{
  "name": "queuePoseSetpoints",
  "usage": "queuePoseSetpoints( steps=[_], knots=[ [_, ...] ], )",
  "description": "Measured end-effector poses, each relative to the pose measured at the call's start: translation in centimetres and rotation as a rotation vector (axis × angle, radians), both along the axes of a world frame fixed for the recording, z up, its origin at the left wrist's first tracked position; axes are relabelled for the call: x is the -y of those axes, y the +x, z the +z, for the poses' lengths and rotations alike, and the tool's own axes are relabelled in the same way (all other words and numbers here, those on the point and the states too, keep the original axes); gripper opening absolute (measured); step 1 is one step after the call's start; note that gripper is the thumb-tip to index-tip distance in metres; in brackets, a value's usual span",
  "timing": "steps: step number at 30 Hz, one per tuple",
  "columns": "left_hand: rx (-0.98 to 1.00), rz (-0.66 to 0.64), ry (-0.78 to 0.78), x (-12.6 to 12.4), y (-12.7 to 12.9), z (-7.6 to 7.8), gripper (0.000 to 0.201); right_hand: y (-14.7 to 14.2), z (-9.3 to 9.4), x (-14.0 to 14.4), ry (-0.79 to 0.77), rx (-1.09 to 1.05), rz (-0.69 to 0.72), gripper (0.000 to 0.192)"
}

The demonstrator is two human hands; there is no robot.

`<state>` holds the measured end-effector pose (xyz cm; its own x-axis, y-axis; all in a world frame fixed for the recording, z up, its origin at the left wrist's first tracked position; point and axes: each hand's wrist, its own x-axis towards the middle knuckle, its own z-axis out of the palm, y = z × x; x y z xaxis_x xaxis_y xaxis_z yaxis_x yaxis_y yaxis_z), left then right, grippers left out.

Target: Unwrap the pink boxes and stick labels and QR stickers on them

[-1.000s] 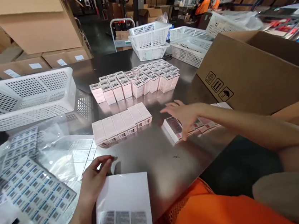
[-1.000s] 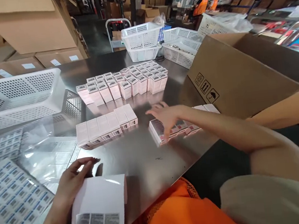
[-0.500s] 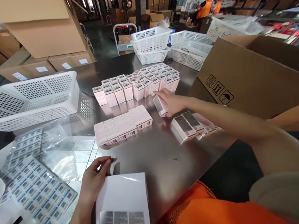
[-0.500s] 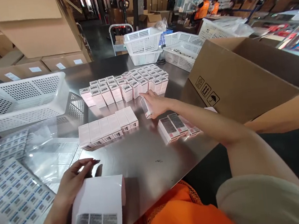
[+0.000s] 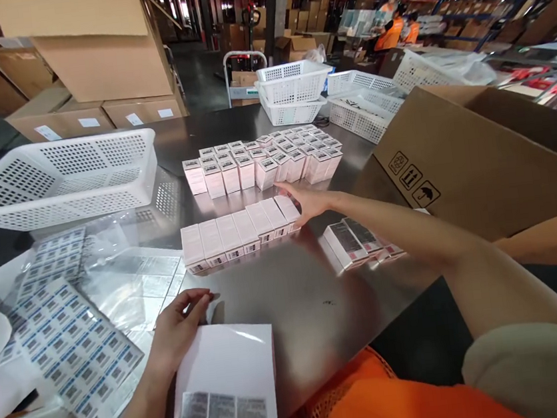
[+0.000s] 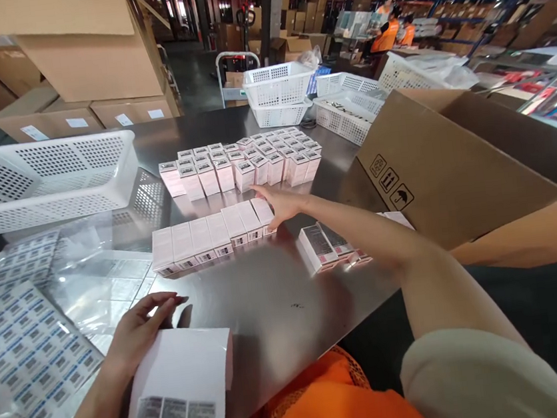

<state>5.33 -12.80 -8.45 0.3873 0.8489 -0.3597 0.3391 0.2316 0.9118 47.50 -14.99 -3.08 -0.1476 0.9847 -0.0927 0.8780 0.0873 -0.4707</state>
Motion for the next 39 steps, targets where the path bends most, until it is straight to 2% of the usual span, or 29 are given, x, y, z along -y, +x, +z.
queuePoseSetpoints(
  steps=[3,6,9,12,14,17,21,26,29,32,35,37,39],
  knots=[
    [0.012,0.001,-0.009,0.0,-0.1,-0.1,0.056,-0.1,0.4,0.2,-0.014,-0.034,0.013,0.136],
    [0.029,-0.001,-0.024,0.0,-0.1,-0.1,0.057,0.2,2.0,1.9,-0.053,-0.001,0.012,0.143],
    [0.016,-0.007,-0.037,-0.1,-0.1,-0.2,0.058,0.8,3.6,5.8,-0.229,0.162,-0.012,0.146],
    [-0.005,-0.004,-0.025,-0.1,-0.1,-0.3,0.058,0.8,3.9,10.7,-0.412,0.347,-0.058,0.149],
    [-0.008,-0.009,-0.016,-0.1,-0.2,-0.5,0.057,0.2,3.5,13.3,-0.410,0.417,-0.062,0.140],
    [-0.011,-0.003,-0.001,0.1,-0.2,-0.5,0.055,-0.8,2.8,15.2,-0.267,0.418,-0.050,0.117],
    [-0.019,0.015,0.004,0.3,-0.1,-0.3,0.052,0.3,3.0,13.5,-0.180,0.321,-0.099,0.117],
    [0.004,-0.001,-0.008,-0.1,-0.2,-0.3,0.051,3.5,3.0,7.2,-0.111,0.191,-0.217,0.129],
    [0.026,0.002,0.005,-0.2,-0.1,-0.2,0.055,3.3,2.2,3.4,-0.104,0.150,-0.193,0.134],
    [0.034,0.008,0.022,0.0,-0.1,0.0,0.057,1.8,2.0,1.3,-0.122,0.080,-0.113,0.134],
    [0.022,0.005,0.024,0.1,-0.1,-0.1,0.059,1.6,3.1,1.9,-0.118,0.034,-0.073,0.136],
    [0.000,-0.006,0.016,0.0,-0.3,-0.3,0.060,2.6,4.2,3.8,-0.135,0.053,-0.079,0.139],
    [-0.028,-0.023,0.005,-0.2,-0.4,-0.7,0.061,3.8,5.1,6.8,-0.247,0.149,-0.096,0.145]
  ],
)
